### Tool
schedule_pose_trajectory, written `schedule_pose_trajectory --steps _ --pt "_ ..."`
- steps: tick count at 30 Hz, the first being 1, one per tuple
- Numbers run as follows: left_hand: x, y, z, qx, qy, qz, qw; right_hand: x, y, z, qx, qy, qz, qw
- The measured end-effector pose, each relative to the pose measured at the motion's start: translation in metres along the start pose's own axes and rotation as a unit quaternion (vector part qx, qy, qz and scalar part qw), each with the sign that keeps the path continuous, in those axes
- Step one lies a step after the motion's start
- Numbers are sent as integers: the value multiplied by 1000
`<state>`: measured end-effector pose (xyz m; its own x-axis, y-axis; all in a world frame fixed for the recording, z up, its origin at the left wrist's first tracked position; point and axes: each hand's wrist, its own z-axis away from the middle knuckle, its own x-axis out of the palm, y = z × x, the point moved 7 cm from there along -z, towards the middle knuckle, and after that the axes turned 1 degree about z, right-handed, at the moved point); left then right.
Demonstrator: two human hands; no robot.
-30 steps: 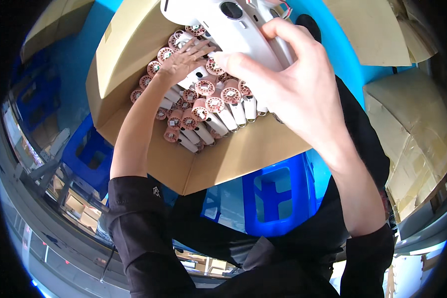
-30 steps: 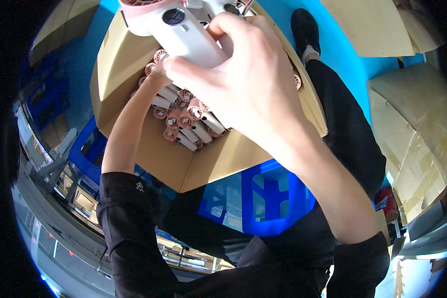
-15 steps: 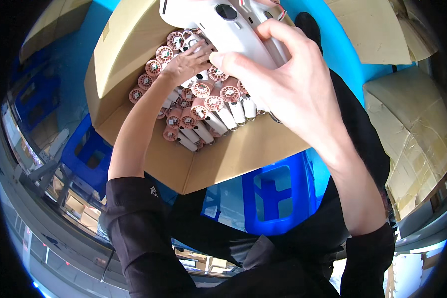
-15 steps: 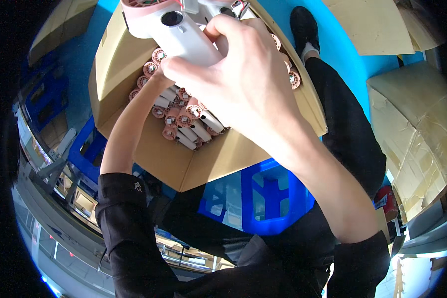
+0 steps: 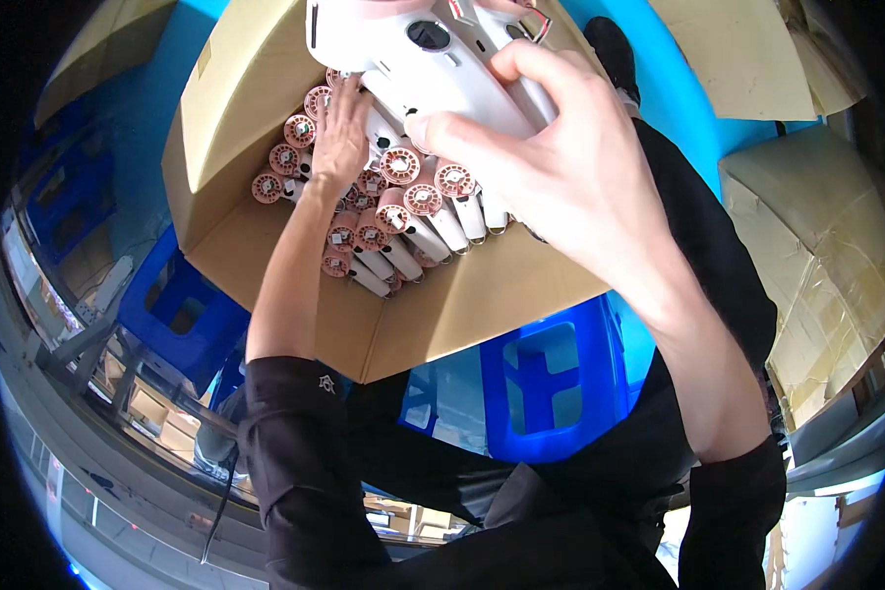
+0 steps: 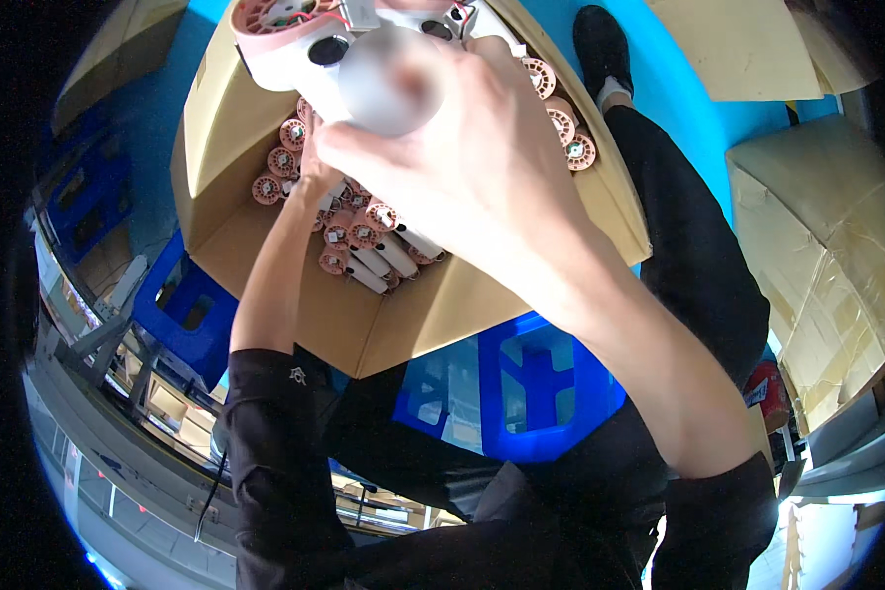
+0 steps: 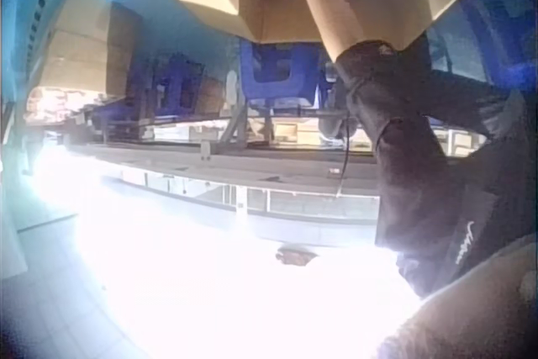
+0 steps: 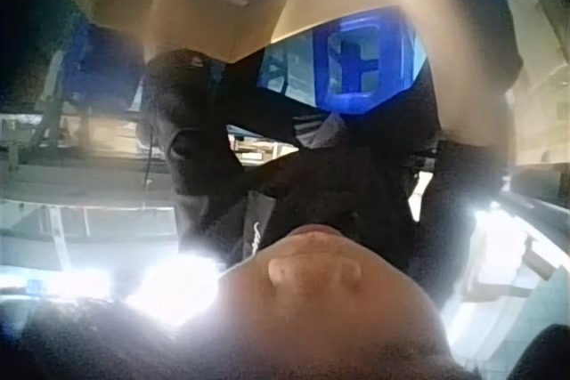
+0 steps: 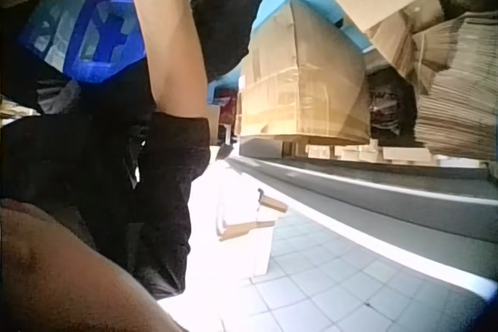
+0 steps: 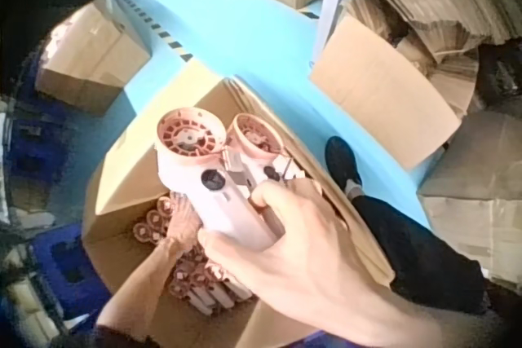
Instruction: Assembling handheld fans with an electric screwdriver and packing them into boxes.
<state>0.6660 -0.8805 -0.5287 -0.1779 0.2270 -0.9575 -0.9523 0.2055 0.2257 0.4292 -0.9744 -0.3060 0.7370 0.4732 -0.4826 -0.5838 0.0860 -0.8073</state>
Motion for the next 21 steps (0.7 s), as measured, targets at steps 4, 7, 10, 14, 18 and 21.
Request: schedule_pose_trajectory --steps 4,7,10,14,18,21 --pt "3 -3 13 -133 55 71 987 4 -4 6 -29 -12 81 996" --pt "-29 11 34 -208 129 204 948 16 -8 13 -89 12 116 989" --pt "-46 40 71 -360 210 470 778 27 -8 18 -29 -87 110 990" --pt "-105 113 90 -419 248 593 642 33 -3 25 -31 -145 114 982" --pt "-198 130 100 -303 300 350 834 48 -5 34 -149 -168 212 951" --pt "-223 172 55 -92 40 166 981 52 15 50 -165 -231 298 911"
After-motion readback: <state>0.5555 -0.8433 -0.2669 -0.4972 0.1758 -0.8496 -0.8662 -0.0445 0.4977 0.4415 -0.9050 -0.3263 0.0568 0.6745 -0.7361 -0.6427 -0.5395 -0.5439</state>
